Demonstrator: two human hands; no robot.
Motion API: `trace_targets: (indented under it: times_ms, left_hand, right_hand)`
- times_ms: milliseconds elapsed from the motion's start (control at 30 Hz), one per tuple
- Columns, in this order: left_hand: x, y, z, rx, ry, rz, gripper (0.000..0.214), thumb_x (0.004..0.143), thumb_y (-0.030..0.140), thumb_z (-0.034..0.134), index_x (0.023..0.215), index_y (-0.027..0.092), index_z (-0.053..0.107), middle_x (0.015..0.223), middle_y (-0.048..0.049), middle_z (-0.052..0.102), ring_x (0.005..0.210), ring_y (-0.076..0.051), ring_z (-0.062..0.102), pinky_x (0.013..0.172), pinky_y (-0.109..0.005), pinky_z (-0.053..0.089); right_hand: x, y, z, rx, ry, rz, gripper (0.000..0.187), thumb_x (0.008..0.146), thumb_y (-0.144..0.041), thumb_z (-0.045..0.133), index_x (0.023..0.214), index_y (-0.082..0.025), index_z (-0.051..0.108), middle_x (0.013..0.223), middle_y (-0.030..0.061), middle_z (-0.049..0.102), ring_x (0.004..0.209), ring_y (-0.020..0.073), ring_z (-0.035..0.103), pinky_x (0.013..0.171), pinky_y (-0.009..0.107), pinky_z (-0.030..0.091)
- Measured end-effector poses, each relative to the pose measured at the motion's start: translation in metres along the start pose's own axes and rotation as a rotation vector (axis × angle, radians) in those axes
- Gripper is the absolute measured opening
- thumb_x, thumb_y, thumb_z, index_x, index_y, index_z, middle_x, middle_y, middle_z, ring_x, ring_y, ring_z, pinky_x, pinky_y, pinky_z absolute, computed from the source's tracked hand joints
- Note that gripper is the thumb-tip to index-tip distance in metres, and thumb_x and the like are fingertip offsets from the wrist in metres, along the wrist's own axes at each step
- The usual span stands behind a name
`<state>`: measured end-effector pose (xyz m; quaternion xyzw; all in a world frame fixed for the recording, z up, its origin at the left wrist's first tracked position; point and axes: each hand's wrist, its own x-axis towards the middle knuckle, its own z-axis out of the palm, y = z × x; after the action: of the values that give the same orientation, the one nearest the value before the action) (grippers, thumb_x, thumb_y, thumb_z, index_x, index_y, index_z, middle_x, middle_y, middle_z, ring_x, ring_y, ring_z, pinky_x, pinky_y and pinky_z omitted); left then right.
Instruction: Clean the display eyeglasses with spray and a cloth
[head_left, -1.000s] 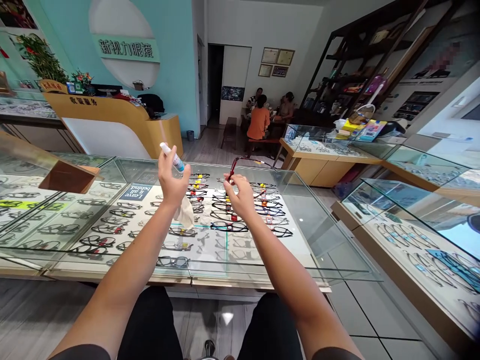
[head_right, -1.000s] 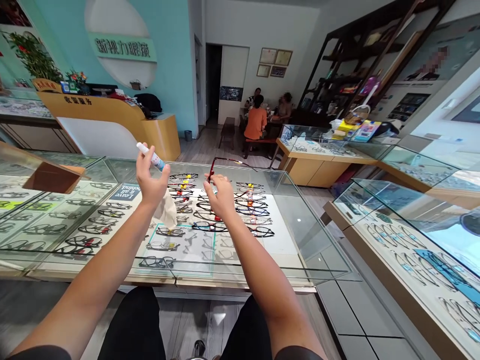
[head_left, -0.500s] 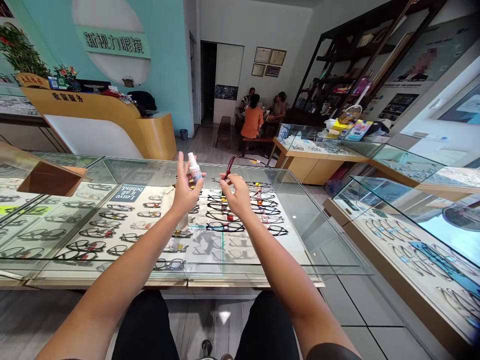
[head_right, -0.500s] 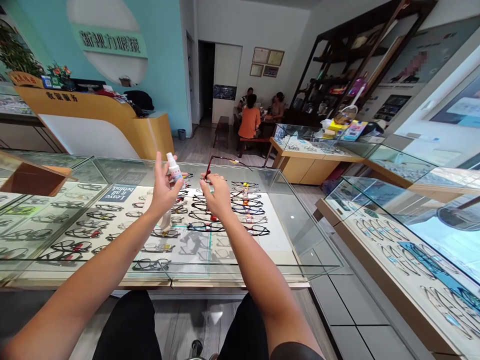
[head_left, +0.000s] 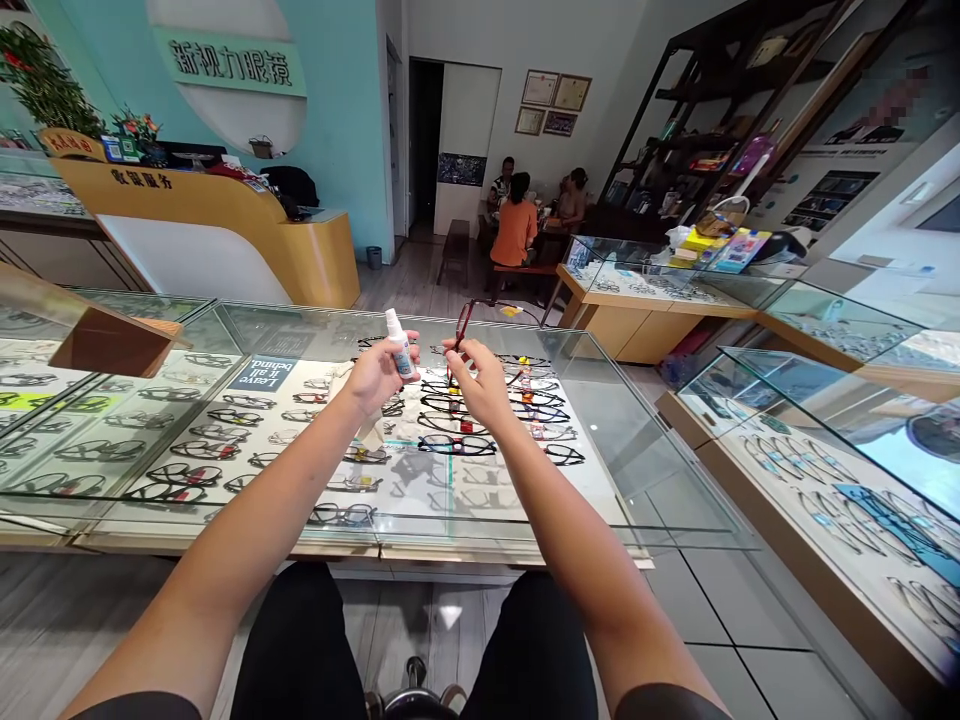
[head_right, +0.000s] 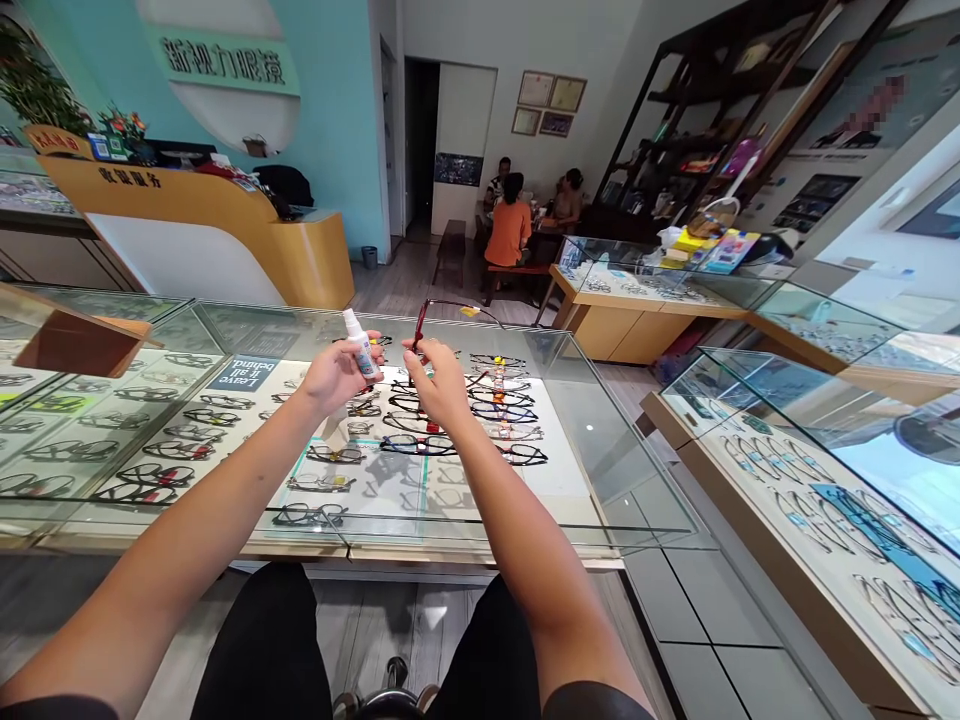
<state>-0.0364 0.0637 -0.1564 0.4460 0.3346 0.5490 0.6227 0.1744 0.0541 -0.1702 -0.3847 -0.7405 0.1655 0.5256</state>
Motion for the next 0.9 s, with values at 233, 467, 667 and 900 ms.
trace_targets:
  times_ms: [233, 467, 667, 900]
  left_hand:
    - [-0.002, 0.007, 0.002, -0.129, -0.074, -0.123, 0.072, 0.087, 0.091, 0.061, 0.09, 0.019, 0.071, 0.08, -0.0101, 0.066, 0.077, -0.025, 0.067, 0.073, -0.042, 0.06]
    - [-0.003, 0.006, 0.004, -0.074, -0.016, -0.095, 0.071, 0.087, 0.092, 0.062, 0.081, 0.021, 0.066, 0.082, -0.0092, 0.067, 0.08, -0.024, 0.069, 0.079, -0.043, 0.064]
    - [0.001, -0.009, 0.003, 0.175, 0.113, 0.143, 0.061, 0.08, 0.081, 0.076, 0.084, 0.021, 0.066, 0.083, -0.0022, 0.063, 0.078, -0.019, 0.066, 0.076, -0.033, 0.061]
    - [0.003, -0.015, 0.0, 0.362, 0.072, 0.223, 0.052, 0.085, 0.073, 0.067, 0.079, 0.022, 0.063, 0.076, -0.0012, 0.057, 0.069, -0.017, 0.055, 0.065, -0.031, 0.048]
  right_hand:
    - [0.0, -0.007, -0.002, 0.094, -0.079, 0.037, 0.042, 0.11, -0.058, 0.055, 0.115, -0.023, 0.078, 0.112, 0.0092, 0.082, 0.092, 0.0237, 0.067, 0.092, 0.041, 0.053]
    - [0.004, -0.01, -0.004, 0.302, -0.189, 0.147, 0.049, 0.104, -0.067, 0.061, 0.112, -0.022, 0.08, 0.105, 0.0062, 0.081, 0.091, 0.0214, 0.067, 0.09, 0.037, 0.053]
    - [0.005, -0.016, -0.006, 0.491, -0.375, 0.214, 0.056, 0.098, -0.076, 0.067, 0.107, -0.023, 0.083, 0.102, 0.0059, 0.08, 0.095, 0.023, 0.069, 0.093, 0.039, 0.058]
    - [0.003, -0.018, -0.004, 0.537, -0.433, 0.216, 0.06, 0.094, -0.081, 0.07, 0.105, -0.024, 0.084, 0.104, 0.0058, 0.081, 0.095, 0.023, 0.069, 0.094, 0.04, 0.058]
